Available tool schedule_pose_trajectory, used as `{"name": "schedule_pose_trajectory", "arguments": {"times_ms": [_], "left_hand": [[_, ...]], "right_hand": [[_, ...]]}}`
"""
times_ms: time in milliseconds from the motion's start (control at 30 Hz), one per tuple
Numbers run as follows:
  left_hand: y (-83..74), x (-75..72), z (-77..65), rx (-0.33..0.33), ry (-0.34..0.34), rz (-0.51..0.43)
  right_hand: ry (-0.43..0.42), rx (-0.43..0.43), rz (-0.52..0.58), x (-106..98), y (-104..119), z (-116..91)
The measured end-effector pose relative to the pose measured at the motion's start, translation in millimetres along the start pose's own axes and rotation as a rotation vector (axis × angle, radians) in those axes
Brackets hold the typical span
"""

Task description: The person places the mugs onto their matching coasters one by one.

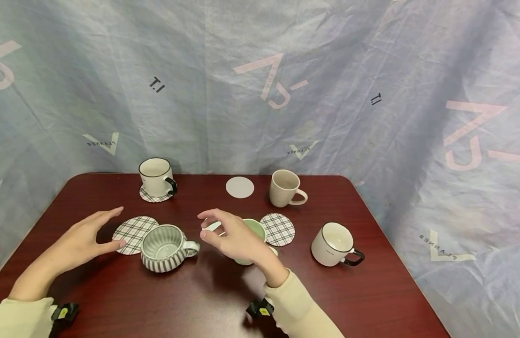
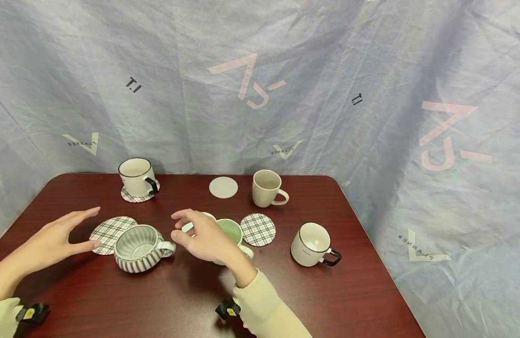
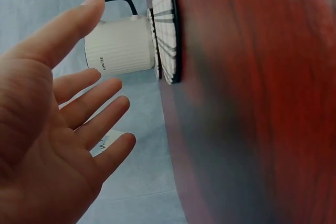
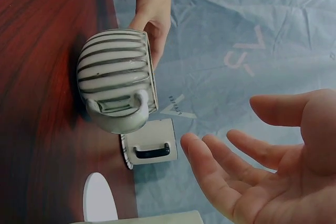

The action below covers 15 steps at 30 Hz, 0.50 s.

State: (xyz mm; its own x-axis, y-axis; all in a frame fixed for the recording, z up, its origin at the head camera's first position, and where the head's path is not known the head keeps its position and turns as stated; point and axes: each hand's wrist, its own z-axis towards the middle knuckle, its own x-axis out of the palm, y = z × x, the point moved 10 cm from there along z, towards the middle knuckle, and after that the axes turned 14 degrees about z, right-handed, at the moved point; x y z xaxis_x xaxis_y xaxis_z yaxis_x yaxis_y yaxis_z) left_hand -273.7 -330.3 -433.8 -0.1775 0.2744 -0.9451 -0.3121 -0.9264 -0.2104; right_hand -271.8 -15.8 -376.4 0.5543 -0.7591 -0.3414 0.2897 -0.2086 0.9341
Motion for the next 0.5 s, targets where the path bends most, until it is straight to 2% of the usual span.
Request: {"name": "schedule_pose_trajectory", "arguments": {"times_ms": [200, 367, 500], "left_hand": [[2.1, 9.0, 1.8, 0.003, 0.05, -0.009], [3.2, 10.6, 1.9, 0.003, 0.074, -0.016], [4.1, 14.2, 2.9, -0.007, 0.125, -0.023]], "right_hand": [[-0.003, 0.01, 0.018, 0.8, -1.1, 2.1], [-0.004, 0.006, -0.004, 1.4, -3.3, 2.9], [-0.01, 0.017, -0.024, 2.5, -5.5, 2.4]]}}
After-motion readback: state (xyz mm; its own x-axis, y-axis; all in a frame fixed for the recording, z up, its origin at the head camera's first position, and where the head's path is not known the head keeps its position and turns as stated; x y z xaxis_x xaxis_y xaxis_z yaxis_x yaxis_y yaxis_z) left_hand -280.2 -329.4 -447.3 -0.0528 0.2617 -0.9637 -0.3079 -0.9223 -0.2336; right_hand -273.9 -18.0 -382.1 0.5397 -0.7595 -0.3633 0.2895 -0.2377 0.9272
